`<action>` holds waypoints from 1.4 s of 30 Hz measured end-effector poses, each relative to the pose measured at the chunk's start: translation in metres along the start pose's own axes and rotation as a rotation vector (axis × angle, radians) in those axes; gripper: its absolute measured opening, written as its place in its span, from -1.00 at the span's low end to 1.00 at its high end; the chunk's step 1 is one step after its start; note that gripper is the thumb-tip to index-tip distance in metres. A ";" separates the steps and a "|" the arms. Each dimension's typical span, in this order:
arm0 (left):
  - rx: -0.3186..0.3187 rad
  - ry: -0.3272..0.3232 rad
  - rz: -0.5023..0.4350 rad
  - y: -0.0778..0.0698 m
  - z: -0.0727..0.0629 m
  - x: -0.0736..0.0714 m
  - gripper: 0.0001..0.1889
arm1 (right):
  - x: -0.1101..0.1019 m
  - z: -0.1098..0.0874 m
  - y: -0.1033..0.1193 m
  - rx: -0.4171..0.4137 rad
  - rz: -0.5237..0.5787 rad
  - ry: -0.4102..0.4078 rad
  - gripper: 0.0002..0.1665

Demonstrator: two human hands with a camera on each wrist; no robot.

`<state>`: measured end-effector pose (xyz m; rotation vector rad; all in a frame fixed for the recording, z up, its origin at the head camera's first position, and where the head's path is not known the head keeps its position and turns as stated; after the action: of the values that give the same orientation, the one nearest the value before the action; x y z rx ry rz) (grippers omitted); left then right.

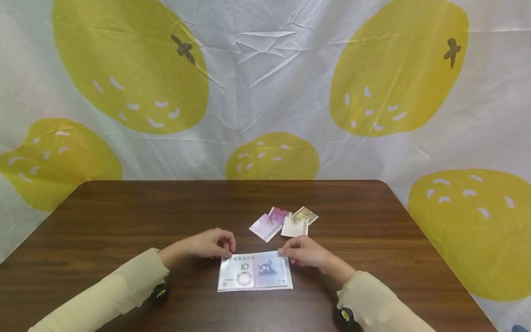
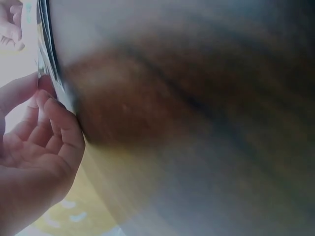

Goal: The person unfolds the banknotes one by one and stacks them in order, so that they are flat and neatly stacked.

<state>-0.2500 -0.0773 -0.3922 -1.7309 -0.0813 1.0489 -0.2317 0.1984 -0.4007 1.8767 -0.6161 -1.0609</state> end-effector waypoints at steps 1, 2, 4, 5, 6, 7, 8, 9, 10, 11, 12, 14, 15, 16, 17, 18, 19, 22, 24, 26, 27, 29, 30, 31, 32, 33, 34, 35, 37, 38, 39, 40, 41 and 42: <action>0.006 -0.008 0.022 0.000 0.000 0.000 -0.92 | 0.000 0.000 0.000 -0.002 -0.013 -0.009 -0.78; 0.012 -0.015 0.045 -0.001 0.000 0.001 -0.92 | 0.000 0.000 -0.001 -0.003 -0.021 -0.017 -0.79; 0.023 -0.025 0.078 -0.001 0.001 0.002 -0.90 | 0.000 0.001 -0.001 -0.007 -0.032 -0.029 -0.80; 0.028 -0.030 0.094 -0.001 0.001 0.002 -0.90 | 0.000 0.001 -0.001 -0.010 -0.039 -0.034 -0.80; 0.032 -0.033 0.108 -0.002 0.001 0.002 -0.90 | 0.000 0.001 -0.001 -0.013 -0.044 -0.037 -0.81; 0.034 -0.036 0.121 -0.002 0.001 0.002 -0.90 | 0.001 0.001 -0.001 -0.015 -0.050 -0.038 -0.82; 0.035 -0.038 0.131 -0.002 0.001 0.003 -0.89 | 0.001 0.001 0.000 -0.016 -0.053 -0.040 -0.82; 0.040 -0.040 0.144 -0.001 0.001 0.003 -0.89 | 0.002 0.001 0.000 -0.019 -0.060 -0.042 -0.83; 0.044 -0.043 0.158 -0.001 0.001 0.003 -0.89 | 0.002 0.001 0.000 -0.022 -0.066 -0.045 -0.84; 0.048 -0.045 0.172 -0.001 0.001 0.003 -0.89 | 0.002 0.000 0.000 -0.027 -0.073 -0.046 -0.84; 0.050 -0.047 0.184 0.000 0.001 0.003 -0.89 | 0.003 0.000 0.000 -0.030 -0.081 -0.049 -0.86; 0.056 -0.050 0.206 0.001 0.002 0.004 -0.88 | 0.003 0.000 0.000 -0.038 -0.108 -0.059 -0.88; 0.060 -0.052 0.217 0.001 0.002 0.004 -0.87 | 0.003 0.001 0.000 -0.044 -0.121 -0.065 -0.89; 0.060 -0.054 0.224 0.002 0.002 0.004 -0.87 | 0.003 0.001 0.000 -0.050 -0.132 -0.069 -0.90; 0.061 -0.055 0.230 0.002 0.002 0.004 -0.86 | 0.003 0.001 0.000 -0.054 -0.141 -0.072 -0.90; 0.062 -0.057 0.234 0.002 0.003 0.005 -0.86 | 0.003 0.001 -0.001 -0.055 -0.149 -0.078 -0.90; 0.061 -0.058 0.236 0.002 0.003 0.005 -0.86 | 0.004 0.001 -0.001 -0.057 -0.153 -0.080 -0.90; 0.057 -0.060 0.238 0.001 0.002 0.005 -0.85 | 0.004 0.001 -0.001 -0.058 -0.156 -0.085 -0.88; 0.053 -0.061 0.240 -0.001 0.002 0.005 -0.85 | 0.004 0.001 -0.001 -0.054 -0.158 -0.091 -0.88; 0.052 -0.063 0.249 -0.001 0.002 0.005 -0.85 | 0.004 0.001 -0.002 -0.048 -0.163 -0.099 -0.88; 0.053 -0.065 0.253 -0.002 0.002 0.006 -0.85 | 0.004 0.001 -0.002 -0.045 -0.165 -0.104 -0.88; 0.058 -0.067 0.261 -0.002 0.002 0.006 -0.84 | 0.005 0.001 -0.002 -0.041 -0.172 -0.113 -0.88; 0.060 -0.068 0.263 -0.002 0.002 0.006 -0.84 | 0.005 0.001 -0.001 -0.039 -0.177 -0.119 -0.88; 0.062 -0.069 0.266 -0.001 0.002 0.006 -0.84 | 0.005 0.001 -0.001 -0.038 -0.187 -0.125 -0.87; 0.062 -0.069 0.266 -0.001 0.002 0.006 -0.84 | 0.006 0.001 -0.001 -0.037 -0.195 -0.130 -0.87; 0.062 -0.070 0.267 -0.001 0.002 0.006 -0.84 | 0.006 0.001 -0.001 -0.037 -0.202 -0.136 -0.86; 0.058 -0.070 0.271 0.000 0.002 0.006 -0.84 | 0.006 0.001 -0.001 -0.036 -0.212 -0.141 -0.85; 0.054 -0.071 0.272 0.000 0.002 0.006 -0.84 | 0.006 0.001 -0.001 -0.035 -0.222 -0.146 -0.85; 0.050 -0.074 0.276 0.001 0.002 0.006 -0.84 | 0.007 0.001 0.000 -0.034 -0.238 -0.152 -0.84; 0.049 -0.075 0.278 0.001 0.003 0.006 -0.84 | 0.007 0.001 0.000 -0.034 -0.241 -0.154 -0.84; 0.048 -0.076 0.279 0.002 0.002 0.006 -0.83 | 0.007 0.001 0.000 -0.034 -0.244 -0.157 -0.84; 0.049 -0.076 0.280 0.002 0.002 0.006 -0.83 | 0.007 0.001 0.001 -0.035 -0.245 -0.157 -0.84; 0.051 -0.076 0.278 0.002 0.002 0.006 -0.83 | 0.007 0.001 0.001 -0.037 -0.243 -0.155 -0.84; 0.054 -0.075 0.276 0.002 0.002 0.006 -0.83 | 0.007 0.000 0.001 -0.039 -0.240 -0.154 -0.85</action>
<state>-0.2485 -0.0735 -0.3972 -1.6853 0.1414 1.3049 -0.2282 0.1921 -0.4030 1.8800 -0.4600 -1.3727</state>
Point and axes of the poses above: each hand's wrist, its own z-axis towards the middle knuckle, its own x-axis out of the palm, y = z × x, the point moved 1 cm from there along z, towards the middle knuckle, and after that the axes turned 4 degrees about x, right-handed, at the moved point
